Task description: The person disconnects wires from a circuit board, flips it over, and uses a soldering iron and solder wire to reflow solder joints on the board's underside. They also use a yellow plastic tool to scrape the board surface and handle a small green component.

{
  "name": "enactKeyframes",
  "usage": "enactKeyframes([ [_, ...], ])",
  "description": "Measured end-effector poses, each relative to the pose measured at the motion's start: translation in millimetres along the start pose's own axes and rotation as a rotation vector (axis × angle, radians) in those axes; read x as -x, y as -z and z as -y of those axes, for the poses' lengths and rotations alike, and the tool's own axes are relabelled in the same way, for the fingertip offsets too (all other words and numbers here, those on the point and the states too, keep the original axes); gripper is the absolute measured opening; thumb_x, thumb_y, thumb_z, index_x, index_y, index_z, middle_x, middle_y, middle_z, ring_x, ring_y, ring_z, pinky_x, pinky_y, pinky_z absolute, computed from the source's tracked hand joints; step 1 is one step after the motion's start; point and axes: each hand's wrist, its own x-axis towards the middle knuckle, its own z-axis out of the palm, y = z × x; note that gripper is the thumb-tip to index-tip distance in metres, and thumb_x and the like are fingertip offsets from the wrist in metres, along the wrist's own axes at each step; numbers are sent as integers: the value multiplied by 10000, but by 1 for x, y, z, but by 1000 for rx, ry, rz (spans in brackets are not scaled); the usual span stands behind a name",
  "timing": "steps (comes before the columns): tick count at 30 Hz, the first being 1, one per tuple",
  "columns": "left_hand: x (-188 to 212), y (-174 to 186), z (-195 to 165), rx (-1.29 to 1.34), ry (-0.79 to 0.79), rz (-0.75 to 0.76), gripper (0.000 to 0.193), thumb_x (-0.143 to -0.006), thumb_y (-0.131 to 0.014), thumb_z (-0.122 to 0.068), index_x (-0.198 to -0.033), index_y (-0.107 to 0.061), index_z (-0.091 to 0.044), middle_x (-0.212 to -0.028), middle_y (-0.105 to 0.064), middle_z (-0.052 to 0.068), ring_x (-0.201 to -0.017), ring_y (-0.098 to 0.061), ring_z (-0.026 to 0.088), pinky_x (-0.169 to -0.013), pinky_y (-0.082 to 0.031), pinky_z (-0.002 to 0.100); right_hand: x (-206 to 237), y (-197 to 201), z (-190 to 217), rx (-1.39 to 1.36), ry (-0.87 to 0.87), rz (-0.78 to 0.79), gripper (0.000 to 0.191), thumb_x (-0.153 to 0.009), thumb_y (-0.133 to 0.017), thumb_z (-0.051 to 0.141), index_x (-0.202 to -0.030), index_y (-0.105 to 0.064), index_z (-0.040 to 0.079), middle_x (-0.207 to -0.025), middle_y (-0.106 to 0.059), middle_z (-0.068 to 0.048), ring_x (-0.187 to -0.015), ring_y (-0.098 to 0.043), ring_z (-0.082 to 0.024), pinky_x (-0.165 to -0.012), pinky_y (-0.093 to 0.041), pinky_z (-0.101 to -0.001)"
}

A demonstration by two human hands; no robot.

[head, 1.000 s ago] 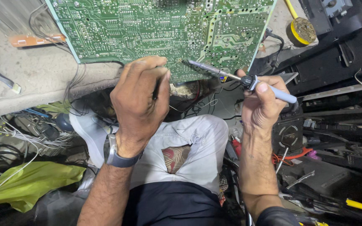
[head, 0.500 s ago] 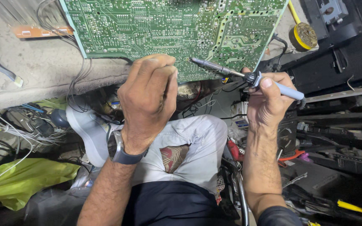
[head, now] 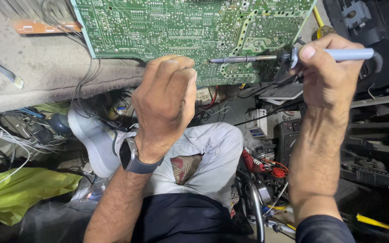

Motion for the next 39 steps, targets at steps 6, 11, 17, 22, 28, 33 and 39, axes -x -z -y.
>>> enactKeyframes([
  [6, -1, -2, 0, -33, -17, -5, 181, -975, -751, 13, -1096, -634, -55, -1201, -659, 47, -1164, -657, 262, -849, -588, 346, -6, -6, 13, 35, -22, -12, 169, -1005, -791, 4, -933, -682, -103, -827, -690, -185, -660, -666, -212, -651, -601, -334],
  [11, -1, -3, 1, -46, -24, -14, 187, -973, -755, 12, -1099, -635, -57, -1200, -659, 44, -1161, -655, 260, -840, -589, 346, -3, -5, 11, 32, -14, -6, 141, -1002, -783, -11, -951, -683, -97, -837, -699, -183, -673, -677, -207, -664, -600, -321],
  [17, 0, -2, 1, 14, 1, -12, 158, -980, -739, -2, -1091, -645, -61, -1192, -666, 52, -1148, -663, 263, -865, -588, 350, -1, 1, 1, -5, -11, -56, 142, -998, -787, -20, -950, -680, -99, -861, -702, -200, -675, -666, -210, -680, -584, -325],
  [22, 1, 1, 2, 84, 32, -4, 111, -1000, -711, -7, -1078, -654, -61, -1195, -674, 59, -1130, -676, 250, -911, -589, 350, 8, 0, -7, -142, 35, -58, 192, -1026, -787, 17, -899, -660, -50, -812, -694, -181, -676, -690, -228, -854, -653, -456],
  [28, 1, 1, 1, 67, 27, 0, 102, -1001, -716, -15, -1073, -657, -58, -1194, -668, 56, -1131, -668, 248, -891, -595, 338, 14, -3, -16, -165, 35, -79, 184, -1006, -775, 25, -892, -639, -22, -808, -699, -191, -675, -692, -221, -935, -649, -522],
  [33, 1, 0, 2, 32, 10, 11, 105, -996, -715, -8, -1067, -652, -54, -1196, -665, 56, -1179, -666, 261, -877, -596, 336, 20, -8, -16, -134, 34, -120, 186, -996, -788, 20, -882, -652, -37, -783, -678, -164, -667, -681, -216, -908, -656, -490],
  [39, 1, 0, 2, 17, -5, 10, 121, -990, -720, -7, -1078, -648, -50, -1195, -663, 59, -1162, -663, 260, -876, -594, 344, 21, -13, -17, -99, 35, -138, 164, -974, -798, 31, -895, -671, -36, -749, -672, -161, -629, -672, -211, -819, -655, -434],
])
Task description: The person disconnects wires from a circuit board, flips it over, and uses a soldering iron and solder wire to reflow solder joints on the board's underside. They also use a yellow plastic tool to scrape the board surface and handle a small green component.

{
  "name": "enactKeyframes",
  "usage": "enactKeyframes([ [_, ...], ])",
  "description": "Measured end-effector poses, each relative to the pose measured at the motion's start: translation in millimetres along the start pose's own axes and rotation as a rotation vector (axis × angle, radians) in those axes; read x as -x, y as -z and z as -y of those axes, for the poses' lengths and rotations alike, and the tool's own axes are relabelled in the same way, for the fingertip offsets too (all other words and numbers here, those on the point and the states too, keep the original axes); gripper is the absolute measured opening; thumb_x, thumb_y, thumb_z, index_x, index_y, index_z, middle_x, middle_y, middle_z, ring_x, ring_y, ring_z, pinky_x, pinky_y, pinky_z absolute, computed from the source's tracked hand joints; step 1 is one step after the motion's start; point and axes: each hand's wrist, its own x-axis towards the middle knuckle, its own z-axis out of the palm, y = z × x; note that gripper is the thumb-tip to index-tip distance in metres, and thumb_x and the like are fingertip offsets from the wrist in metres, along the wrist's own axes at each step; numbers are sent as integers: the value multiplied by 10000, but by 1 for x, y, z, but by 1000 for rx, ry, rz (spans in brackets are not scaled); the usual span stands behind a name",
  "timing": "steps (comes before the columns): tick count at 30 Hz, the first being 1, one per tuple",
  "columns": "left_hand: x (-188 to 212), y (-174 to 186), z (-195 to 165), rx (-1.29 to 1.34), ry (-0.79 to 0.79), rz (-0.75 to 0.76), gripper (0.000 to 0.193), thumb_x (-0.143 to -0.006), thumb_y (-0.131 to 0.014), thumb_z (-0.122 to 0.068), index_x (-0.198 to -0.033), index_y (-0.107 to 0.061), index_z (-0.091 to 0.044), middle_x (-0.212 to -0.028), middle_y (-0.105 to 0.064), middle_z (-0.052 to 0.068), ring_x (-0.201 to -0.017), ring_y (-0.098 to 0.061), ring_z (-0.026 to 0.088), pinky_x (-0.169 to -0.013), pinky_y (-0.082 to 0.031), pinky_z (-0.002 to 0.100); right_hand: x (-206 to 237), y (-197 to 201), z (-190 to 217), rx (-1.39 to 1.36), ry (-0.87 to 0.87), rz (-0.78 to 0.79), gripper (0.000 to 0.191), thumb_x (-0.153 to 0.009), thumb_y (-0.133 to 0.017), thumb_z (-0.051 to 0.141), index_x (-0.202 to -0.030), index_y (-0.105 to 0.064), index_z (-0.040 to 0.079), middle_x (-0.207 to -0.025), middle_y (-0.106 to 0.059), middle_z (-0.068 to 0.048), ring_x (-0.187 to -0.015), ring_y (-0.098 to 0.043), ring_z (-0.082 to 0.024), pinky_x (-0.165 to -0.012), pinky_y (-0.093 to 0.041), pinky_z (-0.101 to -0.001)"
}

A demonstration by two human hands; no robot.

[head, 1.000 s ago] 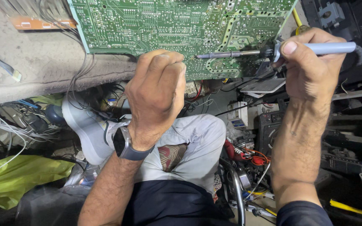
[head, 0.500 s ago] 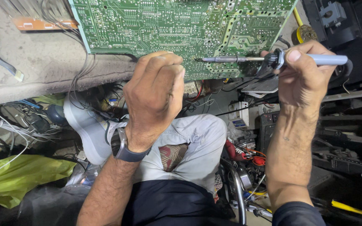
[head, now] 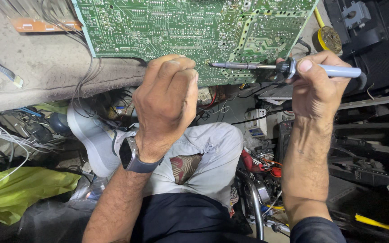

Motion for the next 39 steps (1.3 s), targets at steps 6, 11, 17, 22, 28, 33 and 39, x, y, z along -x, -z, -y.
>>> enactKeyframes([
  [6, 0, -1, 0, -3, -3, -5, 135, -981, -728, -1, -1075, -645, -52, -1189, -664, 62, -1171, -666, 266, -867, -593, 344, 0, 0, -1, 16, 3, 2, 208, -975, -807, 39, -852, -665, -50, -755, -677, -170, -644, -683, -218, -800, -649, -417],
  [11, 0, -1, 1, -6, -11, -14, 146, -979, -736, 2, -1076, -640, -49, -1183, -662, 62, -1149, -667, 260, -868, -592, 351, 4, -3, -3, 9, 13, -27, 196, -970, -820, 52, -899, -655, -26, -770, -674, -146, -673, -690, -207, -878, -670, -442],
  [17, -1, -1, 2, -21, -30, -10, 150, -977, -736, 5, -1073, -634, -48, -1177, -663, 64, -1164, -667, 270, -859, -592, 347, 27, -9, -8, 76, 82, -77, 204, -983, -815, 91, -946, -664, -41, -829, -708, -178, -713, -703, -205, -868, -650, -409],
  [22, 0, -3, 3, -36, -38, -4, 159, -978, -741, 4, -1084, -636, -50, -1180, -662, 62, -1121, -655, 260, -859, -591, 352, 42, -9, -11, 118, 119, -80, 252, -993, -810, 101, -912, -665, -88, -873, -723, -214, -723, -702, -222, -788, -615, -352],
  [28, 0, -4, 4, -51, -40, -9, 176, -958, -753, 4, -1081, -638, -47, -1171, -664, 60, -1160, -655, 275, -821, -589, 352, 43, -10, -6, 95, 84, -50, 247, -983, -796, 101, -896, -661, -87, -866, -719, -236, -673, -690, -234, -706, -607, -360],
  [33, 0, -3, 4, -46, -40, -8, 180, -960, -759, 1, -1085, -639, -46, -1164, -661, 58, -1123, -651, 265, -819, -589, 358, 42, -9, -4, 93, 97, -35, 243, -1007, -792, 77, -896, -659, -93, -839, -702, -214, -688, -697, -250, -753, -633, -389],
  [39, -1, -5, 5, -62, -53, -4, 177, -960, -757, 6, -1077, -635, -44, -1164, -661, 56, -1125, -648, 266, -805, -590, 351, 41, -8, -6, 98, 90, -35, 238, -1010, -791, 78, -899, -656, -84, -838, -706, -208, -681, -697, -243, -739, -629, -379],
])
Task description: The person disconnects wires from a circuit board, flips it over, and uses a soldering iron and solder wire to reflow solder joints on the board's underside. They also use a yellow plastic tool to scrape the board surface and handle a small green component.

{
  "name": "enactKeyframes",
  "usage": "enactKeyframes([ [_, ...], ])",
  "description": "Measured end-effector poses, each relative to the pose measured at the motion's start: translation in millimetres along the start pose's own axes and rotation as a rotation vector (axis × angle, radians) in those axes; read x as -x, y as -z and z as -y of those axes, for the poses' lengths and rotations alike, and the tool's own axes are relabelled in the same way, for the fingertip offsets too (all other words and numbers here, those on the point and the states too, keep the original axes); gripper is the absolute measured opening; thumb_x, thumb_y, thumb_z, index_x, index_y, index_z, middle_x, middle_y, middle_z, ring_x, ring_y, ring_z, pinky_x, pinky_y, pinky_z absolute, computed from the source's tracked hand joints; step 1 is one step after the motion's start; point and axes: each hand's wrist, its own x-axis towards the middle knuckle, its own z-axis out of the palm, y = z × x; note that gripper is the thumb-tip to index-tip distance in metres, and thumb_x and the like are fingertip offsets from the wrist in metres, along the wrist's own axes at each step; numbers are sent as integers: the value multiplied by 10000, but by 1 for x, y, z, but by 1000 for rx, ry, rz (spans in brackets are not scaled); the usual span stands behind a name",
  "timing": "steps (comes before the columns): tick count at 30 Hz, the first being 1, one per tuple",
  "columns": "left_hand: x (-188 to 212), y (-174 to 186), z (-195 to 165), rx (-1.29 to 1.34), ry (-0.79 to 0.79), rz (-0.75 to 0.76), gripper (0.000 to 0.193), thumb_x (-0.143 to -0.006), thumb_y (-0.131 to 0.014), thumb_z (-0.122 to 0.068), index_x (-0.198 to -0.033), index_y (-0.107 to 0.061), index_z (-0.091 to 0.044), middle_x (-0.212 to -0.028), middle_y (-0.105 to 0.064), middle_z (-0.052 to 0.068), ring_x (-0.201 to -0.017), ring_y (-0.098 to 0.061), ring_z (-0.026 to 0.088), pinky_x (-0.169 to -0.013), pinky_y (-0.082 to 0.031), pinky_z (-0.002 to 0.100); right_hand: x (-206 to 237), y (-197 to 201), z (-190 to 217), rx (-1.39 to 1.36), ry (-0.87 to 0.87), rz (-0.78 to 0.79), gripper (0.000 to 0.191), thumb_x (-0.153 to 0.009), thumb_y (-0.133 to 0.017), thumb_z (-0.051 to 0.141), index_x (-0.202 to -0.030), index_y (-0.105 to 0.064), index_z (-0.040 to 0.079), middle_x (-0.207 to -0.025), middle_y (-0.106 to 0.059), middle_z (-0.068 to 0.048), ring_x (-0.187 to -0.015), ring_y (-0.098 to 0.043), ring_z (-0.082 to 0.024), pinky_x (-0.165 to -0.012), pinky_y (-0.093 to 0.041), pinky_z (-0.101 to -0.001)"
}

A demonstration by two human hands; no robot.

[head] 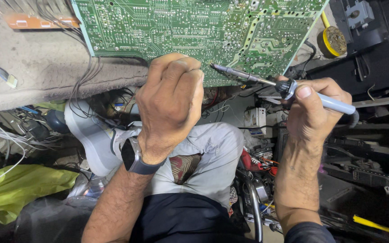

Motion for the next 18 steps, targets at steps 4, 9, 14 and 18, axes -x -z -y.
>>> enactKeyframes([
  [4, 0, -1, 1, -6, 2, 2, 175, -959, -756, 5, -1078, -636, -39, -1163, -663, 60, -1107, -645, 261, -796, -594, 341, -1, -1, 0, 5, -2, 8, 243, -1020, -796, 84, -913, -661, -87, -866, -716, -226, -685, -694, -238, -739, -617, -362],
  [9, 0, -2, 1, -17, -4, -11, 158, -969, -749, 1, -1072, -637, -42, -1157, -666, 58, -1151, -648, 270, -792, -596, 337, -1, -2, -2, -1, -21, -8, 239, -1009, -801, 89, -912, -666, -82, -878, -724, -242, -670, -684, -223, -712, -606, -350],
  [14, 0, 0, -2, 24, 24, -2, 138, -983, -735, -10, -1073, -638, -49, -1164, -663, 61, -1142, -650, 263, -821, -593, 339, 1, 2, -5, -18, -26, -31, 255, -999, -807, 105, -907, -663, -84, -856, -713, -210, -684, -671, -210, -740, -596, -354],
  [18, -1, 0, -3, 30, 32, -7, 118, -1000, -728, -15, -1071, -641, -53, -1169, -661, 55, -1113, -651, 247, -841, -592, 340, 0, 5, -8, -92, 1, -45, 268, -994, -799, 128, -865, -638, -42, -794, -679, -147, -677, -655, -189, -887, -645, -476],
])
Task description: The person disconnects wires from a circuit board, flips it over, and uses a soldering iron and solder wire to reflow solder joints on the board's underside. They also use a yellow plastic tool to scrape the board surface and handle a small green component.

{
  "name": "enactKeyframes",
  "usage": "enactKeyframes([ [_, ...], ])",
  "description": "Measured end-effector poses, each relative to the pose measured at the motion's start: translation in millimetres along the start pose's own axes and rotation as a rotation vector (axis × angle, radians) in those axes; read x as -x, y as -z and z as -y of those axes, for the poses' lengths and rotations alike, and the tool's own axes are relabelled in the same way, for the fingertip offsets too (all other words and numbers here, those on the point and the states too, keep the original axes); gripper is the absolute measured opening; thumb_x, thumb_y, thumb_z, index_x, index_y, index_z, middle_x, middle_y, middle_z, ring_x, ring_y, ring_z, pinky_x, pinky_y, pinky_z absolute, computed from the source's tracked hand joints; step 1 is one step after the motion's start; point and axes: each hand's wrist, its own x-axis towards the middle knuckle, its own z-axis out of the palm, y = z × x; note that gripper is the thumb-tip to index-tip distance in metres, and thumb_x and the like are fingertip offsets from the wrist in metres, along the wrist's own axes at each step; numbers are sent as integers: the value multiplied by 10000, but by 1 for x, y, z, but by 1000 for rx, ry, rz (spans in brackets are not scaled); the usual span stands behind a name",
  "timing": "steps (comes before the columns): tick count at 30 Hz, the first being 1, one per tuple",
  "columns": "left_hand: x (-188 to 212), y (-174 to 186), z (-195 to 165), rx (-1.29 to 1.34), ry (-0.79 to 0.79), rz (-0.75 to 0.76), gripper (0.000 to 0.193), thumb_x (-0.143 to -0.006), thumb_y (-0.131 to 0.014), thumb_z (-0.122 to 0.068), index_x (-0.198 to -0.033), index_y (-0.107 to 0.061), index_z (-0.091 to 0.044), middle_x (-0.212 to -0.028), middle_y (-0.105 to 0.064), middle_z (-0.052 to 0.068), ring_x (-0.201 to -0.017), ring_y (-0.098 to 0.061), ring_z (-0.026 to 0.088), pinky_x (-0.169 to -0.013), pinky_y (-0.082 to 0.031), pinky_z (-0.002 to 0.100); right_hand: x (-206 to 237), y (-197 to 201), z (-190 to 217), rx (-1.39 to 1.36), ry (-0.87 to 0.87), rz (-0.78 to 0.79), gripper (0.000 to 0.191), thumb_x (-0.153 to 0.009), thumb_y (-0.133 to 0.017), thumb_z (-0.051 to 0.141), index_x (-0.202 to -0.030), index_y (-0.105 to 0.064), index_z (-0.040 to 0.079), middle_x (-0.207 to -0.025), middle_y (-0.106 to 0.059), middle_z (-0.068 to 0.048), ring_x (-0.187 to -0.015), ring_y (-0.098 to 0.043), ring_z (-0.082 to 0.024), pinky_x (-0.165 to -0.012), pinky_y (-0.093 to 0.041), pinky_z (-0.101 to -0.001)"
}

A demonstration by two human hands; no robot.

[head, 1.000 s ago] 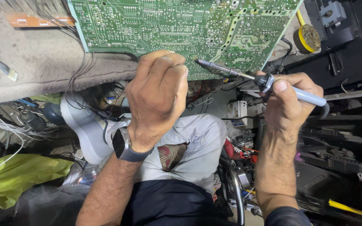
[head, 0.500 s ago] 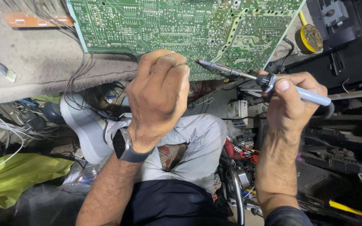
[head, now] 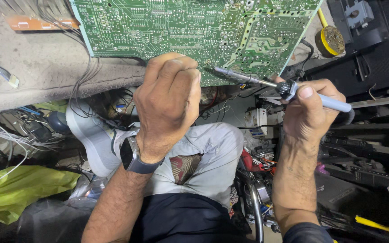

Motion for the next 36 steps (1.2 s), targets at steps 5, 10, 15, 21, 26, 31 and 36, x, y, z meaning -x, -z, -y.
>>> enactKeyframes([
  [5, 0, 0, 0, 7, 3, -2, 114, -999, -728, -15, -1065, -646, -57, -1168, -659, 51, -1111, -650, 243, -835, -592, 336, -1, 1, -5, -24, -25, -35, 221, -1004, -771, 130, -905, -636, -13, -766, -666, -138, -650, -641, -195, -961, -636, -530],
  [10, 0, 0, -1, -10, 6, 2, 116, -998, -734, -17, -1064, -648, -59, -1170, -659, 44, -1158, -648, 252, -816, -589, 336, -4, -1, -9, -52, -54, -35, 208, -1005, -776, 125, -924, -637, -8, -790, -677, -153, -658, -644, -205, -999, -626, -528],
  [15, -1, 1, -1, -11, 11, 3, 112, -1001, -734, -19, -1064, -650, -59, -1169, -661, 37, -1120, -647, 241, -799, -588, 334, -7, -1, -11, -32, -68, -26, 224, -1008, -774, 135, -914, -632, -10, -798, -689, -175, -650, -648, -215, -925, -626, -465],
  [21, 0, 0, 1, -6, 2, -4, 103, -1010, -730, -21, -1065, -649, -52, -1165, -661, 42, -1136, -645, 247, -801, -594, 330, -8, 1, -15, -25, -102, -44, 232, -984, -781, 150, -923, -637, -22, -835, -704, -202, -680, -669, -237, -680, -575, -337],
  [26, 1, -2, 2, -7, -3, -7, 112, -1000, -735, -21, -1065, -648, -47, -1163, -664, 45, -1119, -643, 245, -801, -597, 328, -14, 9, -19, -39, -126, -45, 240, -982, -794, 146, -931, -642, -32, -831, -691, -190, -665, -654, -232, -654, -568, -329],
  [31, 1, -4, 4, -29, -14, -23, 140, -990, -757, -11, -1063, -644, -48, -1154, -664, 32, -1142, -644, 242, -795, -596, 322, -21, 12, -17, -58, -169, -20, 236, -1000, -796, 141, -948, -641, -30, -849, -686, -181, -687, -652, -231, -678, -568, -333],
  [36, 1, -4, 5, -29, -17, -27, 167, -972, -769, -8, -1073, -645, -53, -1162, -664, 28, -1106, -640, 234, -794, -591, 330, -25, 8, -7, -128, -239, 38, 218, -1014, -783, 132, -958, -640, -22, -861, -693, -178, -716, -662, -232, -847, -625, -424],
])
